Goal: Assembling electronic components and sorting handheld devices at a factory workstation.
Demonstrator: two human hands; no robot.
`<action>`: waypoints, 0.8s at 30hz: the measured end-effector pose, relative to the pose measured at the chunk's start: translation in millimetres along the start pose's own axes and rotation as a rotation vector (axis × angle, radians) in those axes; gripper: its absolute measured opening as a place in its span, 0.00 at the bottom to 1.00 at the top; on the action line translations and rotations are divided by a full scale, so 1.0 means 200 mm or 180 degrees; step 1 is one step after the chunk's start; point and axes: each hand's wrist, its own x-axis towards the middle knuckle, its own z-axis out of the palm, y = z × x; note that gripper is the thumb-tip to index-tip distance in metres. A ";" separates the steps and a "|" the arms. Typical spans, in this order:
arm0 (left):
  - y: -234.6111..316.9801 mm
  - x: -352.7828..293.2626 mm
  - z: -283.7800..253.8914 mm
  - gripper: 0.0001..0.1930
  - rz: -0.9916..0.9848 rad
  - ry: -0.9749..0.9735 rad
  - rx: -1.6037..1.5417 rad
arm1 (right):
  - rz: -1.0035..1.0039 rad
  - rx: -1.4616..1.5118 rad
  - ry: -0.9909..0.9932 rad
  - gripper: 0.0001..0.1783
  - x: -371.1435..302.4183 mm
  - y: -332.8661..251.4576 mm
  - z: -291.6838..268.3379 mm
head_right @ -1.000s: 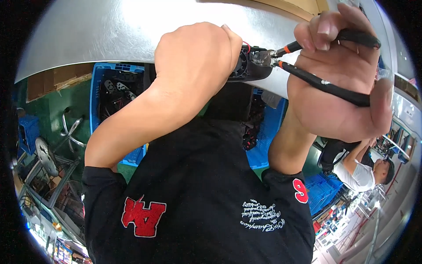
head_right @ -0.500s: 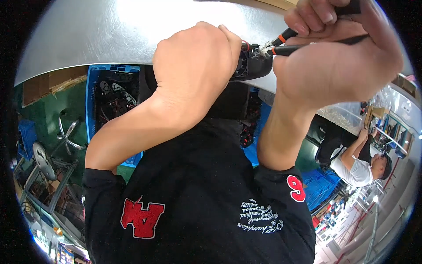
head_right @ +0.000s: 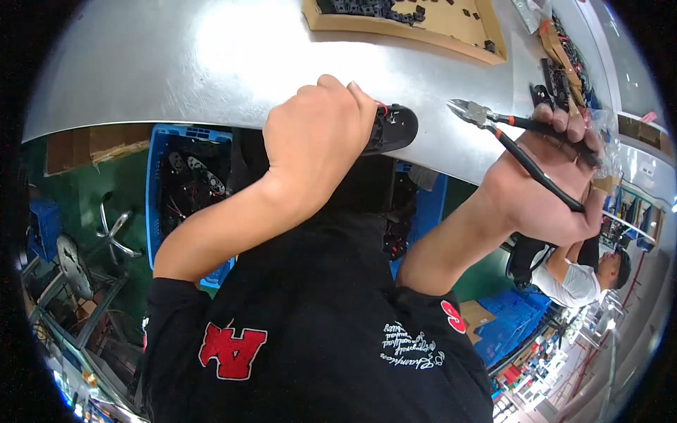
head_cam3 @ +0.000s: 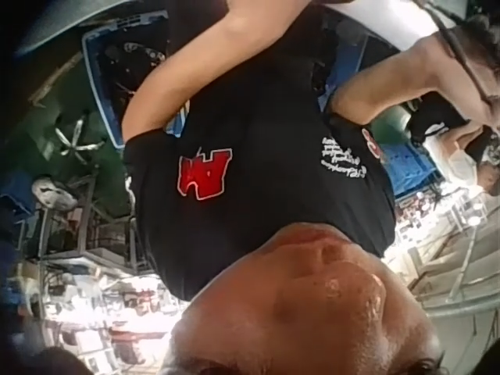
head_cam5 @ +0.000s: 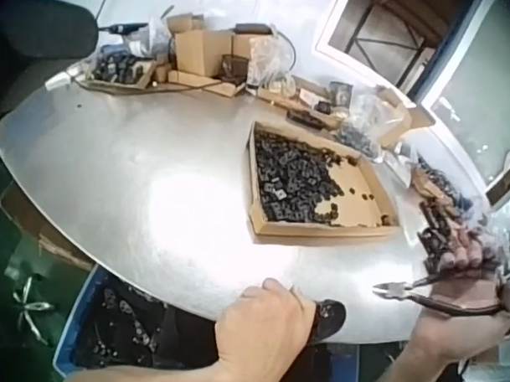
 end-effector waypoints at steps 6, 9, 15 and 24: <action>-0.06 -0.05 0.01 0.18 0.0085 0.0419 0.0203 | 0.0388 0.0221 0.1458 0.25 -0.03 0.26 -0.26; -0.05 -0.03 -0.01 0.20 0.0107 0.0339 0.0059 | 0.0417 -0.0502 0.2019 0.25 -0.03 0.31 -0.20; -0.12 -0.08 -0.10 0.24 -0.0159 -0.0600 -0.1233 | 0.1161 -0.2830 0.0646 0.22 -0.15 0.33 -0.33; 0.04 -0.09 -0.18 0.22 -0.0154 -0.0736 -0.2377 | -0.0309 -0.4260 0.0176 0.15 -0.31 0.13 -0.29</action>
